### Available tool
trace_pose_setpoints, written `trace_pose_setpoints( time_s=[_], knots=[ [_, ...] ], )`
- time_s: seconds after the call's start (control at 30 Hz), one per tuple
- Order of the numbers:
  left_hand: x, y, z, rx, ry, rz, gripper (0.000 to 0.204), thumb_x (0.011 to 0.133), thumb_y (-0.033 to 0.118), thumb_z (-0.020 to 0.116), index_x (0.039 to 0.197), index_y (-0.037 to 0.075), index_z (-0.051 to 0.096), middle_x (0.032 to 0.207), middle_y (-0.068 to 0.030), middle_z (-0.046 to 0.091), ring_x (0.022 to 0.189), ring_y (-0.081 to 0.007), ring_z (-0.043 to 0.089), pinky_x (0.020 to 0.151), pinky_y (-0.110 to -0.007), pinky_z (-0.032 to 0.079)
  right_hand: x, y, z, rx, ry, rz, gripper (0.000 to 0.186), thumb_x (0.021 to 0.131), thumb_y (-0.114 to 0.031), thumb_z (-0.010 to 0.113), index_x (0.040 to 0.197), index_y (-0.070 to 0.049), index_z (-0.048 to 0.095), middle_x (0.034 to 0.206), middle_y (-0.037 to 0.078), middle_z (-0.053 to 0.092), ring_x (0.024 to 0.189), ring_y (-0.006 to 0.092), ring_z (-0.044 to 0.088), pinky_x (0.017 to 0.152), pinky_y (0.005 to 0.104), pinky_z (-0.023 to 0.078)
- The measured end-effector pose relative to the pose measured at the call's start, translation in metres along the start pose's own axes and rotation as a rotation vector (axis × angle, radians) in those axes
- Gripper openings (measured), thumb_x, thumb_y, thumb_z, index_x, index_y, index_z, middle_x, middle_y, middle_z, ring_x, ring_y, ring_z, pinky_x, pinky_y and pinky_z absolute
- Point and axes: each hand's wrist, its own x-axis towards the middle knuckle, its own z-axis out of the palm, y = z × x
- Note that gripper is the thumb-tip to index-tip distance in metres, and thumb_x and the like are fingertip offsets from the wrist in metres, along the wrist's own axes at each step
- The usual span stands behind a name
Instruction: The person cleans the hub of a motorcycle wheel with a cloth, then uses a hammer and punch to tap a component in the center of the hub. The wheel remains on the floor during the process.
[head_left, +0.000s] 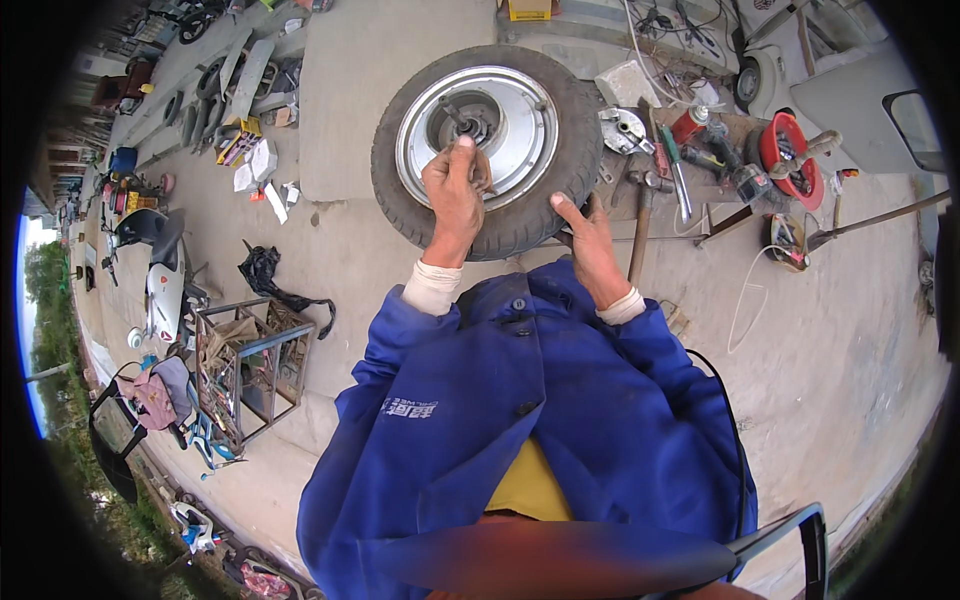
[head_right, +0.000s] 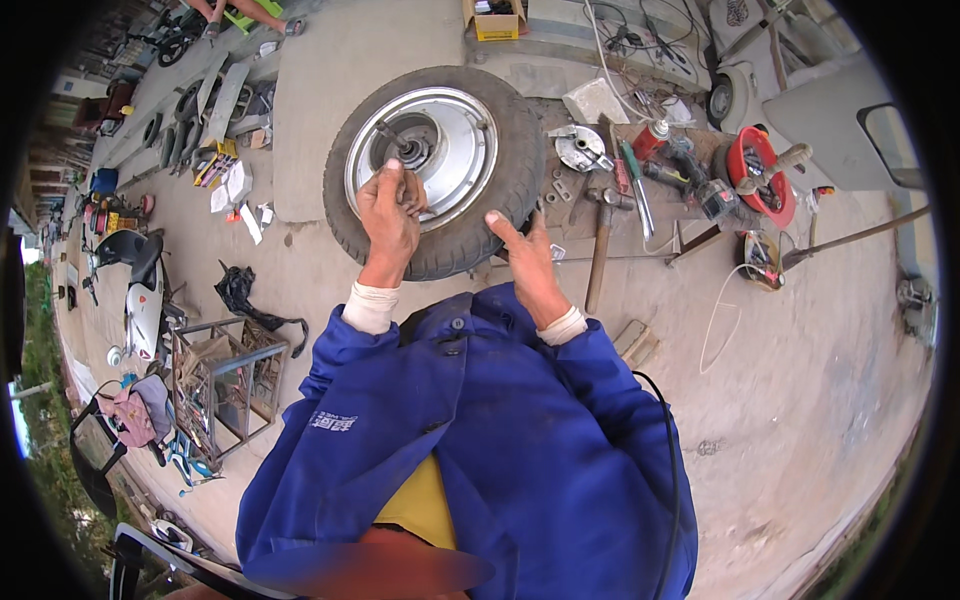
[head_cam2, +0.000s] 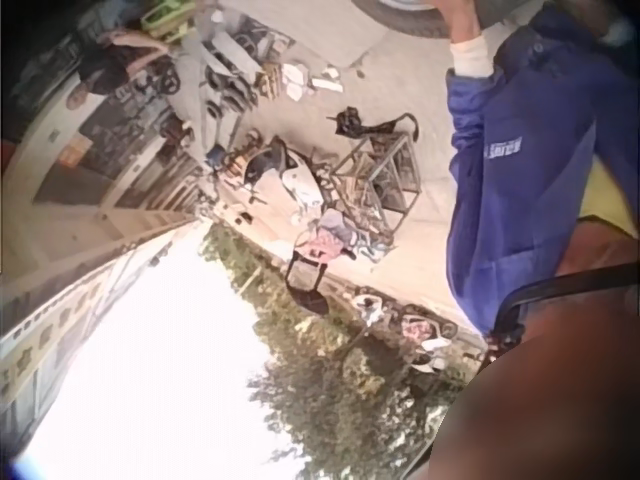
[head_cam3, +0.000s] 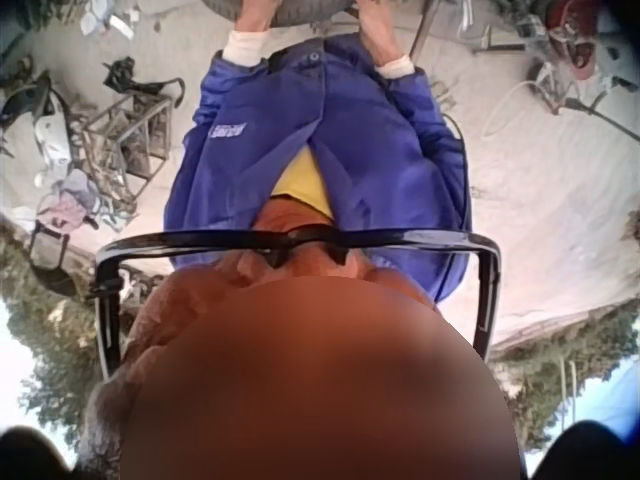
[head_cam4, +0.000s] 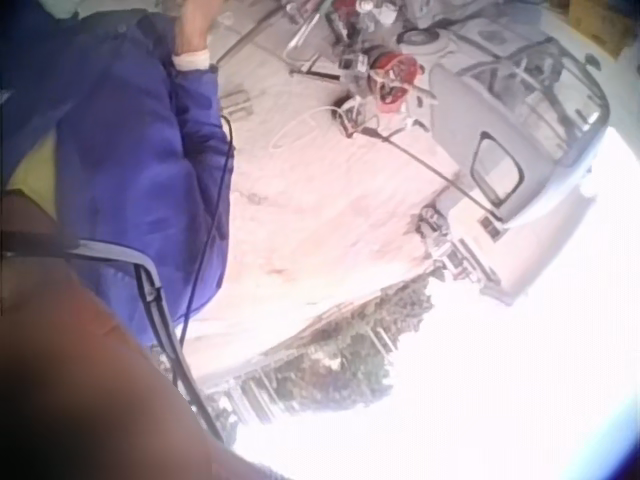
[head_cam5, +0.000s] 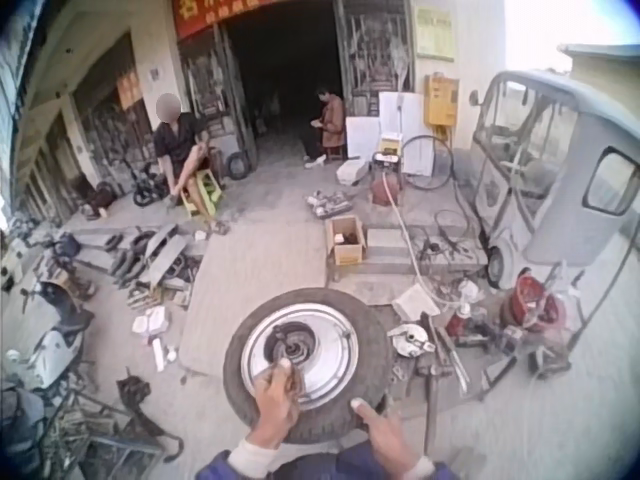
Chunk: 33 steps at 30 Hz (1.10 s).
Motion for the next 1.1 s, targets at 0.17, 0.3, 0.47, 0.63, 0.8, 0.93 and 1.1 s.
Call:
trace_pose_setpoints(
  time_s=[0.17,0.3,0.47,0.63,0.8,0.93,1.1],
  knots=[
    [-0.003,0.004,0.006,0.254,0.032,-0.030,0.048,0.112,0.029,0.056,0.070,0.010,0.045,0.063,-0.0020,0.046,0.055,-0.0101,0.039,0.052,-0.030,0.033,-0.004,-0.008,0.006,0.013,0.015,0.028,0.080,0.095,-0.025,0.081,0.152,0.010,0.038,0.143,0.022,0.059,0.124,0.0277,0.063,0.106,0.0372,0.053],
    [0.003,-0.003,0.011,0.382,-0.091,-0.066,0.053,0.113,0.037,0.052,0.068,0.011,0.042,0.065,-0.0022,0.045,0.059,-0.0111,0.038,0.055,-0.030,0.033,-0.005,-0.008,0.008,0.015,0.003,0.006,0.080,0.095,-0.026,0.081,0.152,0.009,0.038,0.141,0.022,0.060,0.124,0.0273,0.063,0.103,0.0375,0.054],
    [0.021,0.004,-0.018,0.186,-0.444,-0.226,0.053,0.111,0.037,0.054,0.067,0.010,0.039,0.064,-0.0025,0.042,0.058,-0.0131,0.035,0.055,-0.031,0.030,-0.007,-0.010,0.009,0.044,0.018,0.036,0.082,0.095,-0.029,0.081,0.153,0.009,0.038,0.140,0.021,0.061,0.125,0.0275,0.063,0.102,0.0384,0.055],
    [-0.015,0.008,0.011,0.693,-0.007,0.351,0.039,0.112,0.032,0.055,0.085,0.004,0.056,0.073,-0.0026,0.051,0.066,-0.0127,0.048,0.063,-0.030,0.042,-0.005,-0.008,0.007,0.038,0.012,0.030,0.082,0.094,-0.028,0.082,0.152,0.008,0.038,0.140,0.021,0.061,0.125,0.0280,0.063,0.103,0.0386,0.054],
    [-0.008,-0.008,-0.001,0.313,-0.054,-0.016,0.047,0.113,0.033,0.055,0.074,0.007,0.052,0.065,-0.0032,0.050,0.058,-0.0113,0.041,0.057,-0.031,0.035,0.000,-0.004,0.005,0.015,0.009,0.024,0.078,0.095,-0.025,0.081,0.151,0.010,0.039,0.140,0.021,0.060,0.124,0.0275,0.063,0.105,0.0391,0.053],
    [0.031,0.003,-0.040,0.008,-0.530,-0.332,0.052,0.113,0.042,0.052,0.074,0.007,0.050,0.064,-0.0032,0.049,0.056,-0.0109,0.041,0.055,-0.031,0.035,-0.006,0.002,0.006,0.011,-0.027,0.028,0.076,0.098,-0.031,0.078,0.155,0.000,0.038,0.146,0.016,0.056,0.130,0.0280,0.060,0.102,0.0462,0.056],
    [-0.018,0.002,-0.005,0.559,0.059,0.277,0.037,0.114,0.035,0.052,0.095,0.004,0.058,0.087,-0.0049,0.058,0.075,-0.0114,0.054,0.062,-0.029,0.046,-0.014,-0.003,0.011,-0.012,-0.034,0.090,0.088,0.097,-0.038,0.079,0.160,0.000,0.031,0.151,0.017,0.051,0.133,0.0303,0.056,0.103,0.0483,0.053]
  ],
)
